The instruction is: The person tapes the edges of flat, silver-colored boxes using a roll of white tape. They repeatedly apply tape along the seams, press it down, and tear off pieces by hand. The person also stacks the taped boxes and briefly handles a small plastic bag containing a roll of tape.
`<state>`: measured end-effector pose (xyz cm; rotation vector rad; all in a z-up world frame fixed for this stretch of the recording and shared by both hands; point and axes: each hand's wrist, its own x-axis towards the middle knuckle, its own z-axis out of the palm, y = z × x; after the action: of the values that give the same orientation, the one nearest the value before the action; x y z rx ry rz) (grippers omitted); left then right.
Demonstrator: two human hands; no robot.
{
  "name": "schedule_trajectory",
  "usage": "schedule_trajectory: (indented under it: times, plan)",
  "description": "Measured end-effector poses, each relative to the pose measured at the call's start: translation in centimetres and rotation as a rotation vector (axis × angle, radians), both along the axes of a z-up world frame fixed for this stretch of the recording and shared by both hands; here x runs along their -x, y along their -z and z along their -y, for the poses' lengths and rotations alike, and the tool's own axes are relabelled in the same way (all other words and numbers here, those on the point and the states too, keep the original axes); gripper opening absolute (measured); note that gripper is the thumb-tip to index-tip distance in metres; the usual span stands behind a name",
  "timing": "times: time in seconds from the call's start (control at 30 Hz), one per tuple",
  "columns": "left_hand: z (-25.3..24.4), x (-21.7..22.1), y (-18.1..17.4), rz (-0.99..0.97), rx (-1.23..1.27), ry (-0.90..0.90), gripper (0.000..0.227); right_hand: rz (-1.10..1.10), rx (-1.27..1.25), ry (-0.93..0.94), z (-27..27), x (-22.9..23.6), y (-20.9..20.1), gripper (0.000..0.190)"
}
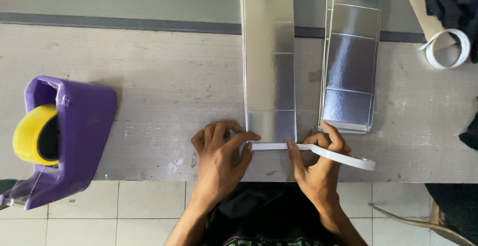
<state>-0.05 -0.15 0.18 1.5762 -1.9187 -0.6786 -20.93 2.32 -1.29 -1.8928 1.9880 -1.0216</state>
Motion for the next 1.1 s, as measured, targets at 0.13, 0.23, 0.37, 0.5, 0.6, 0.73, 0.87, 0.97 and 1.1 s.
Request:
schedule_trajectory:
  times: [0.13, 0.23, 0.37, 0.5, 0.6, 0.73, 0.87, 0.97, 1.1]
  plan:
    - [-0.1, 0.2, -0.2, 0.022, 0.014, -0.004, 0.023, -0.037, 0.005, -0.006, 0.1, 0.0, 0.1, 0.068]
    - [-0.1, 1.1, -0.5, 0.044, 0.068, -0.029, 0.017, -0.039, -0.010, -0.017, 0.1, 0.2, 0.2, 0.069]
    - [-0.3, 3.4, -0.1, 0.168, 0.200, -0.160, 0.039, -0.042, -0.004, -0.042, 0.1, 0.2, 0.0, 0.071]
    - [-0.3, 2.5, 0.3, 0.142, 0.141, -0.078, 0.015, -0.015, -0.041, -0.049, 0.4, 0.1, -0.4, 0.070]
    - [-0.3, 1.4, 0.0, 0.102, 0.059, 0.026, 0.017, 0.010, -0.056, -0.043, 0.3, 0.2, -0.4, 0.069]
    - [0.0, 0.7, -1.0, 0.040, 0.006, 0.098, 0.022, 0.037, -0.068, -0.049, 0.4, 0.3, -0.4, 0.068]
    - [0.5, 2.5, -1.5, 0.104, 0.038, -0.023, 0.038, 0.063, -0.039, -0.118, 0.6, 0.6, -0.8, 0.061]
    - [0.7, 5.5, -1.7, -0.121, 0.073, 0.138, 0.052, 0.164, -0.026, -0.147, 0.6, 0.6, -1.6, 0.046]
    - [0.9, 8.1, 0.7, -0.002, 0.108, 0.239, 0.055, 0.236, 0.006, -0.202, 1.1, 0.7, -1.7, 0.040]
